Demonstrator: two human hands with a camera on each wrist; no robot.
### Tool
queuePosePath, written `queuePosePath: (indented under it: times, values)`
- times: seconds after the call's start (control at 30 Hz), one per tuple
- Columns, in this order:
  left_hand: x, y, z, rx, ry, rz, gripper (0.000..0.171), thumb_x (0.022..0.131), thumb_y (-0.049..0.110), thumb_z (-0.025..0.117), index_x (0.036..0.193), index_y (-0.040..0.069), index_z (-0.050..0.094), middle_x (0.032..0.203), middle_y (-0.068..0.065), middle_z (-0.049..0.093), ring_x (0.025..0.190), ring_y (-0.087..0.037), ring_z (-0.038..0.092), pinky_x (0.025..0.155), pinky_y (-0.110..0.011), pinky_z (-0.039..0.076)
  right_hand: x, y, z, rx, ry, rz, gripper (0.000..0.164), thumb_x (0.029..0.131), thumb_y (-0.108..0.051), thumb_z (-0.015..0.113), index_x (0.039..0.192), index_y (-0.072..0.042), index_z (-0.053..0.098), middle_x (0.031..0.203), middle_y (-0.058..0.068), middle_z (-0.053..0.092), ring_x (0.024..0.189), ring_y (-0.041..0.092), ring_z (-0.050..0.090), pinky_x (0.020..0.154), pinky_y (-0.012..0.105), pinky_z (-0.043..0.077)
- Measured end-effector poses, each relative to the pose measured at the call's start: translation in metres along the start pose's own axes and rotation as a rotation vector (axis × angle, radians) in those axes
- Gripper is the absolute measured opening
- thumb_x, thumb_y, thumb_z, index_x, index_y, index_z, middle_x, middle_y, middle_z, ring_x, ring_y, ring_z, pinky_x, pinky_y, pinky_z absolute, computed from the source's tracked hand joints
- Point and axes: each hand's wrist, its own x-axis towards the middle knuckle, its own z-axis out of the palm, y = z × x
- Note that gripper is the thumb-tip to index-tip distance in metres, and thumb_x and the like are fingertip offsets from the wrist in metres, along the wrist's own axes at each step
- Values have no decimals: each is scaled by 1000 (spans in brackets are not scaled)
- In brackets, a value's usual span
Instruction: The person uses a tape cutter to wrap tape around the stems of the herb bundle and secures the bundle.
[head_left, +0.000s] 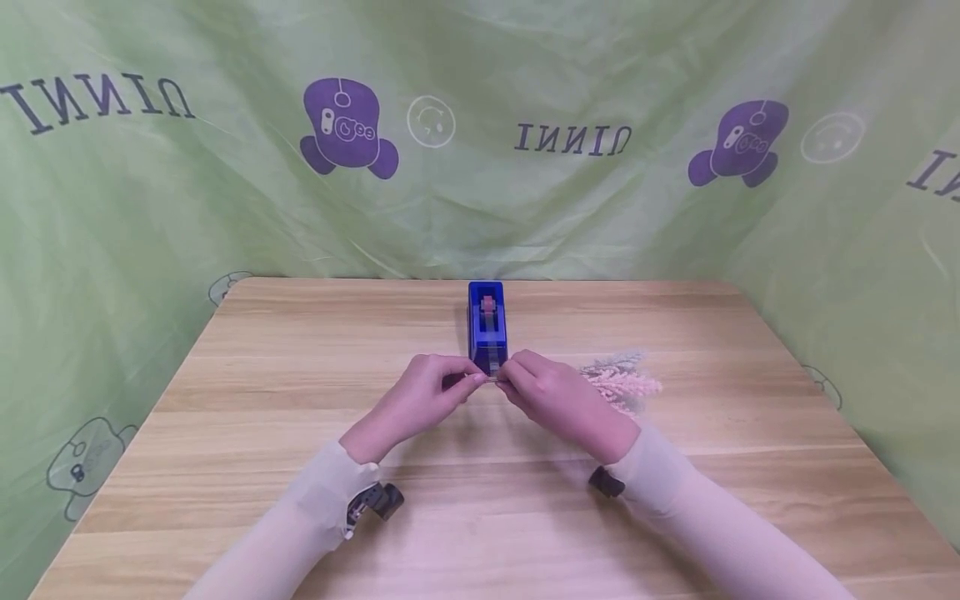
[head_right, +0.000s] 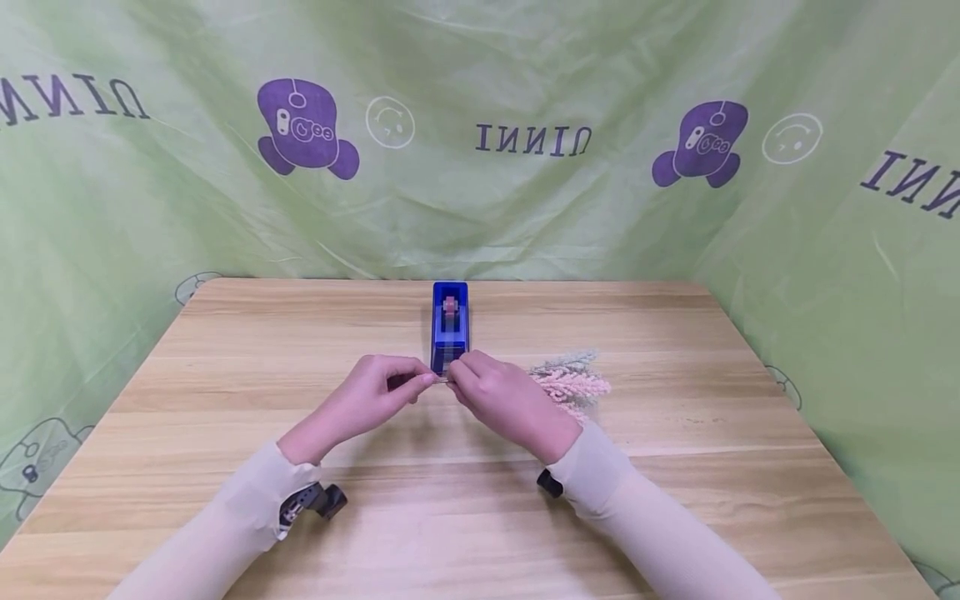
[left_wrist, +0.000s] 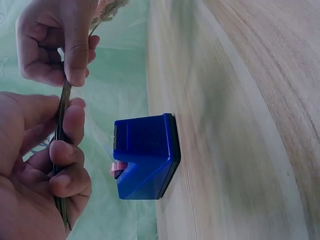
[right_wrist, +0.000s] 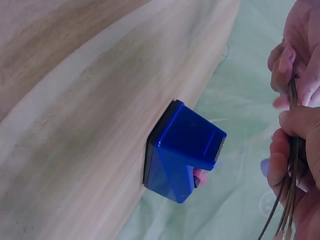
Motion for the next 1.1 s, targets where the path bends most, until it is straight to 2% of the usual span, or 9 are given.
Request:
queuePosePath:
  times: [0.13,0.27,0.57,0.73,0.87,1.1]
  values:
    - [1,-3,0,11,-17,15,24,105,20,63,94,4,77,73,-4,68,63,-8,53,58,-23,45,-1,0,-2,-8,29,-14,18,90,-12,82,100,-7,68,87,1,70,72,10,67,66,18,59]
    - [1,-2,0,6,-35,6,22,104,19,64,95,3,77,77,-9,71,65,-9,54,60,-23,46,-3,0,-2,4,27,-6,16,91,-12,81,99,-8,68,87,-1,68,71,9,65,65,19,58]
    - [1,-1,0,15,-37,26,17,102,16,68,96,3,76,71,2,60,64,-8,49,60,-22,42,-7,-1,-5,87,-20,61,13,93,-13,79,100,-10,69,89,-2,70,73,6,66,66,18,58]
    - [1,-2,1,22,-29,49,14,101,15,68,95,4,76,68,4,57,63,-7,48,60,-22,41,-7,-2,-7,96,-42,105,14,94,-16,78,99,-9,68,84,-3,69,67,5,59,61,17,55]
    - [1,-3,0,36,-33,58,14,101,14,68,96,4,75,69,4,57,63,-7,48,60,-22,42,-8,-3,-10,76,-67,128,12,95,-18,78,98,-10,70,82,-4,69,66,5,59,61,19,55]
    - [-1,-2,1,54,-49,28,11,101,14,68,97,6,75,74,2,62,66,-8,50,61,-22,44,-6,-5,-14,100,-154,176,7,97,-17,75,98,-11,78,80,-5,67,71,7,61,66,22,57]
